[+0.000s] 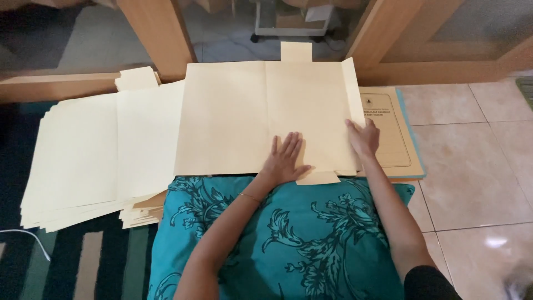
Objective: Folding pre-cut paper sheets into folders and stacking them on the floor.
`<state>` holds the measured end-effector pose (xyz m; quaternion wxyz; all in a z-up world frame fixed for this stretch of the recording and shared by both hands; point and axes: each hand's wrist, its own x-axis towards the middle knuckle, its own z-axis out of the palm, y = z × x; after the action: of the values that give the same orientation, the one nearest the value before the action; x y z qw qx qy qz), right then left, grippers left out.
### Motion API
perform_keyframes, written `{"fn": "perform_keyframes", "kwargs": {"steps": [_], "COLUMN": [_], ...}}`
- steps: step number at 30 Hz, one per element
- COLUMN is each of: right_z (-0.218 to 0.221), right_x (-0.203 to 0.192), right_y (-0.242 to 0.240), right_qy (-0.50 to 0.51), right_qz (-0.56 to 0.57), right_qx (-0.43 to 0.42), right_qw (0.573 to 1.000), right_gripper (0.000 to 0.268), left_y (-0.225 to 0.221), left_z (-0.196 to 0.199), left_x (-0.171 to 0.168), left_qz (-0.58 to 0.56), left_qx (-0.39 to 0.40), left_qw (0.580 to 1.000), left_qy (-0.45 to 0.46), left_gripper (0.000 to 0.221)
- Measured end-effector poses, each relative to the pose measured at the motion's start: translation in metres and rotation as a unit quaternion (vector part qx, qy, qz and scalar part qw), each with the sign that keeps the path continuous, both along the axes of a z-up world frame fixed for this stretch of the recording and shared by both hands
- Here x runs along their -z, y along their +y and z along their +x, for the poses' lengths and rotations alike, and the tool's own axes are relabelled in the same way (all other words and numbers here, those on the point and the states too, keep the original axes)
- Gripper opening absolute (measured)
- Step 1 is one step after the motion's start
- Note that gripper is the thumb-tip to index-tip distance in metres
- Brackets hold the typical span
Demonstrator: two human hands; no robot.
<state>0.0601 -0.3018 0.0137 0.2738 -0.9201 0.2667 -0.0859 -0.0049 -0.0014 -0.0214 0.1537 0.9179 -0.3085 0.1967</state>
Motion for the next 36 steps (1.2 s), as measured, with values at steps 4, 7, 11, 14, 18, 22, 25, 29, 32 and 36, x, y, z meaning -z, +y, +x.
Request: {"fn": "perform_keyframes", "kwargs": {"steps": [4, 7, 11, 14, 18, 22, 25, 29, 32, 36], "right_z": [-0.002, -0.033, -0.075, -0.089, -0.099, -0.073, -0.05, -0.012, 0.005, -0.004], "right_x": [-0.029, -0.122, -0.223, -0.264, -0.313, -0.309, -0.295, -0.248, -0.185, -0.117], "right_y": [0.002, 0.06, 0.119, 0.145, 0.196, 0.238, 0.292, 0.367, 0.426, 0.499], "right_qy": [-0.047, -0.073, -0.205, -0.308, -0.372, -0.404, -0.369, -0.292, -0.244, -0.13], "right_qz": [-0.065, -0.063, -0.032, -0.022, 0.04, 0.124, 0.229, 0.445, 0.518, 0.566], "right_qx": [-0.024, -0.068, -0.189, -0.293, -0.377, -0.423, -0.388, -0.345, -0.29, -0.205], "right_qw": [0.997, 0.993, 0.96, 0.905, 0.847, 0.802, 0.813, 0.773, 0.767, 0.788], "right_gripper": [0.034, 0.029, 0.024, 0.029, 0.031, 0.032, 0.033, 0.039, 0.045, 0.056], "left_y": [0.003, 0.009, 0.021, 0.035, 0.057, 0.094, 0.138, 0.197, 0.231, 0.269], "left_z": [-0.002, 0.003, 0.0, -0.008, -0.016, -0.011, -0.015, -0.018, -0.022, -0.012], "left_x": [-0.002, -0.011, -0.048, -0.086, -0.136, -0.165, -0.186, -0.192, -0.186, -0.146], "left_qz": [0.007, -0.008, -0.081, -0.144, -0.317, -0.423, -0.436, -0.369, -0.333, -0.215], "left_qx": [-0.005, 0.009, -0.015, -0.043, -0.054, -0.103, -0.159, -0.259, -0.332, -0.483], "left_qw": [1.0, 0.999, 0.989, 0.977, 0.939, 0.896, 0.885, 0.893, 0.879, 0.806], "left_qy": [-0.006, 0.042, 0.122, 0.148, 0.125, 0.084, 0.037, 0.005, 0.079, 0.267], "left_gripper": [0.096, 0.097, 0.094, 0.084, 0.078, 0.077, 0.068, 0.064, 0.062, 0.069]}}
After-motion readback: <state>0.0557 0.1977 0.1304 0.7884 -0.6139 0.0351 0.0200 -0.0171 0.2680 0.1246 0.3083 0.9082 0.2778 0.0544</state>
